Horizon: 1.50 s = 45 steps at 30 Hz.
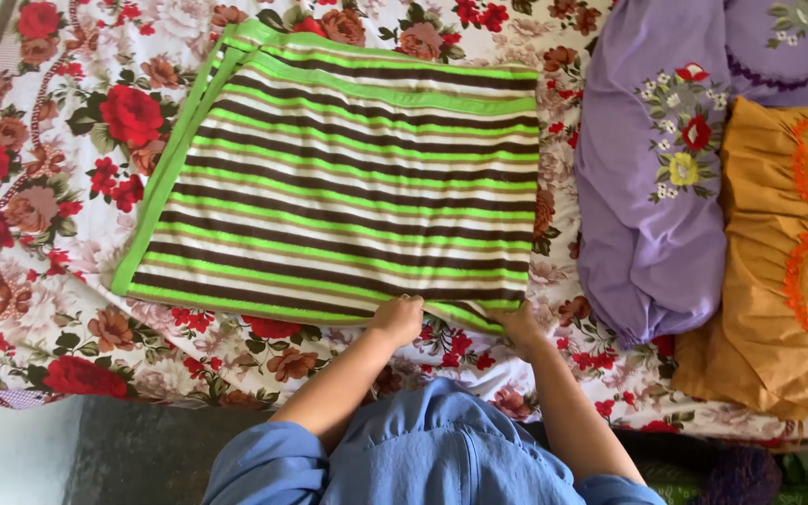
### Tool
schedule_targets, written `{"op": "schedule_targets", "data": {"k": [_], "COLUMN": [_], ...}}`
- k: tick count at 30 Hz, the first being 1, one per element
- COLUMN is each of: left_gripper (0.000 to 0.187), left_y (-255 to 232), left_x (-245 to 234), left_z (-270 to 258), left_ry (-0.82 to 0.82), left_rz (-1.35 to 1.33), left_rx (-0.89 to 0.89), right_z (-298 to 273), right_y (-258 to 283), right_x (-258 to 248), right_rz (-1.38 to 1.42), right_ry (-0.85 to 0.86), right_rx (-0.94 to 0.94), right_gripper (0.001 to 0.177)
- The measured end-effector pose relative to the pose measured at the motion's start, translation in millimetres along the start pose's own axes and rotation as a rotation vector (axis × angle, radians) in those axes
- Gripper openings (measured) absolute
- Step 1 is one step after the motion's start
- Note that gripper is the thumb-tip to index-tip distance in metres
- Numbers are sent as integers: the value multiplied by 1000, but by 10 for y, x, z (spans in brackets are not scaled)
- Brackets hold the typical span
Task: The person unfolds a green and brown striped towel on a floral bedspread, smooths it out, then folds it in half lengthwise and again widthwise. The folded towel is placed on a purple pillow next to a yellow pillow.
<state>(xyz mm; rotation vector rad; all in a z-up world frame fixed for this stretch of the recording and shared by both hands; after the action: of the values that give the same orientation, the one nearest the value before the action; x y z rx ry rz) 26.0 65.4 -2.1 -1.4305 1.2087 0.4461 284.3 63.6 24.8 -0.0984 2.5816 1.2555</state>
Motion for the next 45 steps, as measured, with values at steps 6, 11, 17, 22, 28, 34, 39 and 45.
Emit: {"op": "schedule_targets", "data": {"k": [6,11,17,22,28,34,39,45], "left_gripper": [25,38,54,44,48,61,62,74], "left_y": [-431,-922,-854,412,2000,2849,3638,4398], "left_x": [-310,18,28,-703,-2375,-3413,-3653,-4055], "left_z": [-188,-64,-71,493,777,1585,2321,2554], "left_ry": [149,470,589,12,-392,-352,-331,-253], "left_rz": [4,-180,-362,-604,-323,94,178,-61], "left_rx": [-58,42,86,-306,-574,-648,-707,-996], "right_z": [-1045,-794,729,1449,2128,2724,3561,4396], "right_y": [1228,1140,-78,391,1425,2547,2810,2894], "right_x": [-287,-939,-1305,-785,-100,725,820,238], "right_rz": [118,-617,-1099,-981,-912,-948,-938,-876], "right_ry": [143,285,353,178,-119,-239,-333,-453], "right_rx": [105,49,89,-122,-440,-674,-710,-451], "right_gripper": [42,55,109,84,94,84,79,74]}}
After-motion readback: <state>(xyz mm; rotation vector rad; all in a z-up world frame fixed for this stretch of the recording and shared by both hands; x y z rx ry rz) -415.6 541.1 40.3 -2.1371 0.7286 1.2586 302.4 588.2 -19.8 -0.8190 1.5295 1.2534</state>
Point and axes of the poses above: each hand's wrist, its own z-axis towards the middle knuckle, its own x-axis out of the palm, y = z × x, the point moved 7 cm from there along z, towards the middle knuckle, and after that the axes turned 1 degree about z, right-handed, at the moved point
